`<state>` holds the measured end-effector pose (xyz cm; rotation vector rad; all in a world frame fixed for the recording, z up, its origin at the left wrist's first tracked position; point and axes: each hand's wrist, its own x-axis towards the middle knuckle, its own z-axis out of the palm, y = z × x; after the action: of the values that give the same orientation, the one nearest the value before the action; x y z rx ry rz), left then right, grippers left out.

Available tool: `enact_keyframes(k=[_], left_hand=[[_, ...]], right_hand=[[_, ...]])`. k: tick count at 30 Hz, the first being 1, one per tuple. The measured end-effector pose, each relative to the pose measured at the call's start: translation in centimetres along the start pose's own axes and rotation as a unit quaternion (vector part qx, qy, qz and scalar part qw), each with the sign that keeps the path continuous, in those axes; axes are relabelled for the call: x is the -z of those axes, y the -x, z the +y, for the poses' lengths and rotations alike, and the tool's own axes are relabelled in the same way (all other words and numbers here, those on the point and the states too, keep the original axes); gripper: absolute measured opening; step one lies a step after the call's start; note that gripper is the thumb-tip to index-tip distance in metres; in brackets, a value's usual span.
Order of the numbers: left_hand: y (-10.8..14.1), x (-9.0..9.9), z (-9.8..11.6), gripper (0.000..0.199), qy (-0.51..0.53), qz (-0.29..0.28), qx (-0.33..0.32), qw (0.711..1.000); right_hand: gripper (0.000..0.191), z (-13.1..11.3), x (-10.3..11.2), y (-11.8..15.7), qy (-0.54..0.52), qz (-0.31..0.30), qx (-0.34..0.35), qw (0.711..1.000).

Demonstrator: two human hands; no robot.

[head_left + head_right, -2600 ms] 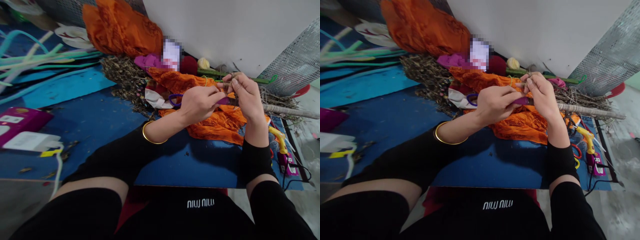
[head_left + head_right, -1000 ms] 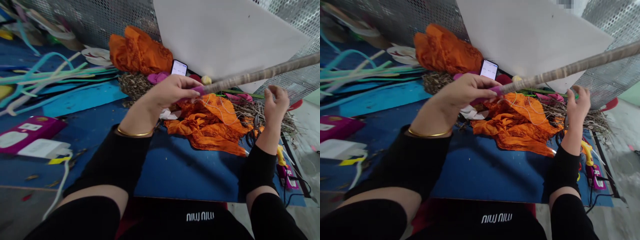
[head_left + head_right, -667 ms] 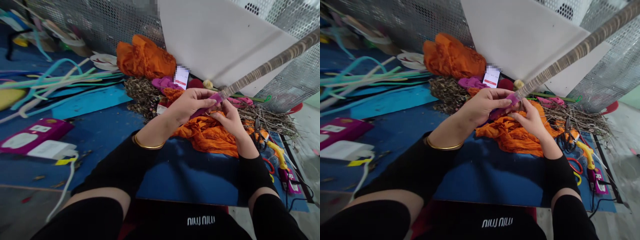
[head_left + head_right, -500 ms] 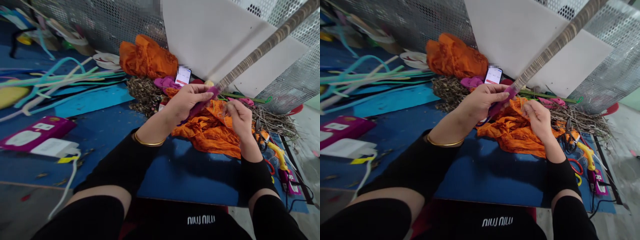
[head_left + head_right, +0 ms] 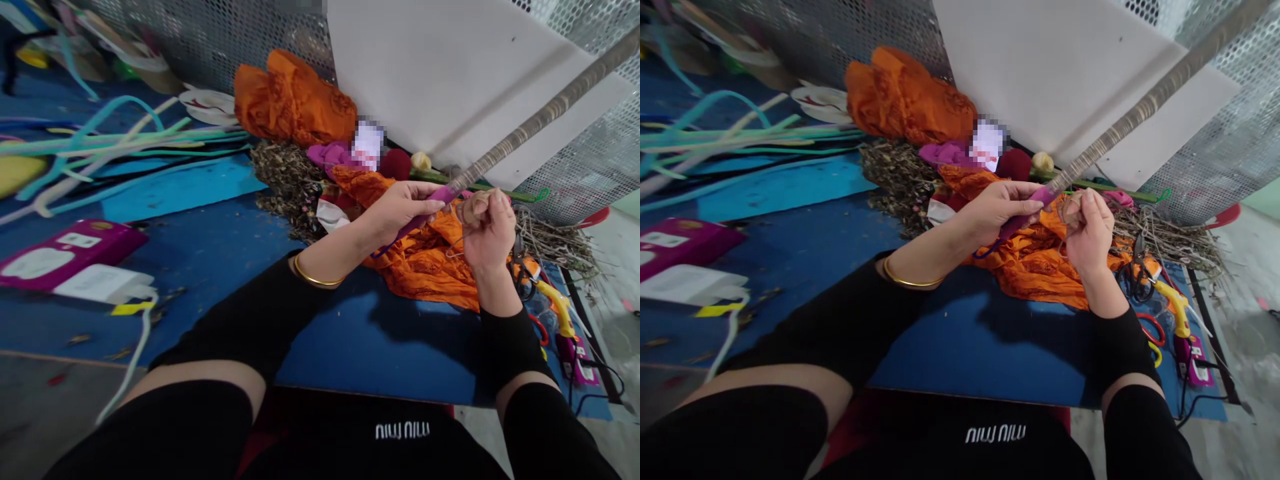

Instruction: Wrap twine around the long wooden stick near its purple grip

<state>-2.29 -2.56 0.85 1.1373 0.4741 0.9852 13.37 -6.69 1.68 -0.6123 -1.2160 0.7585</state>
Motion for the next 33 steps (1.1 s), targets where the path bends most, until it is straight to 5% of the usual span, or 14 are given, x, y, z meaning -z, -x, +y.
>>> enact_keyframes(k=[9, 16, 19, 23, 33], left_hand=[[0.2, -0.9, -0.9, 0.034, -0.077, 0.06, -0.066, 0.993], [-0.7, 0.7, -1.6, 0.034, -0.228, 0.071, -0.104, 0.965], [-0.8, 1.3, -1.6, 0.035, -0.297, 0.069, -0.105, 0.947], [-0.7, 1.3, -1.3, 0.033, -0.335, 0.048, -0.104, 0.935], [0.6, -0.1, -0.7, 0.02, -0.455, 0.059, -0.09, 0.884]], right_hand=[[0.052, 0.1, -0.9, 1.9, 0.183, 0.043, 0.035, 0.982], [0.041, -1.7, 0.1, 1.1, 0.272, -0.118, 0.084, 0.951], [0.043, -2.7, 1.2, 0.2, 0.348, -0.149, 0.112, 0.919], [0.044, -3.1, 2.6, -0.6, 0.347, -0.197, 0.088, 0.913], [0.05, -1.2, 2.7, -1.4, 0.325, -0.203, 0.052, 0.922]])
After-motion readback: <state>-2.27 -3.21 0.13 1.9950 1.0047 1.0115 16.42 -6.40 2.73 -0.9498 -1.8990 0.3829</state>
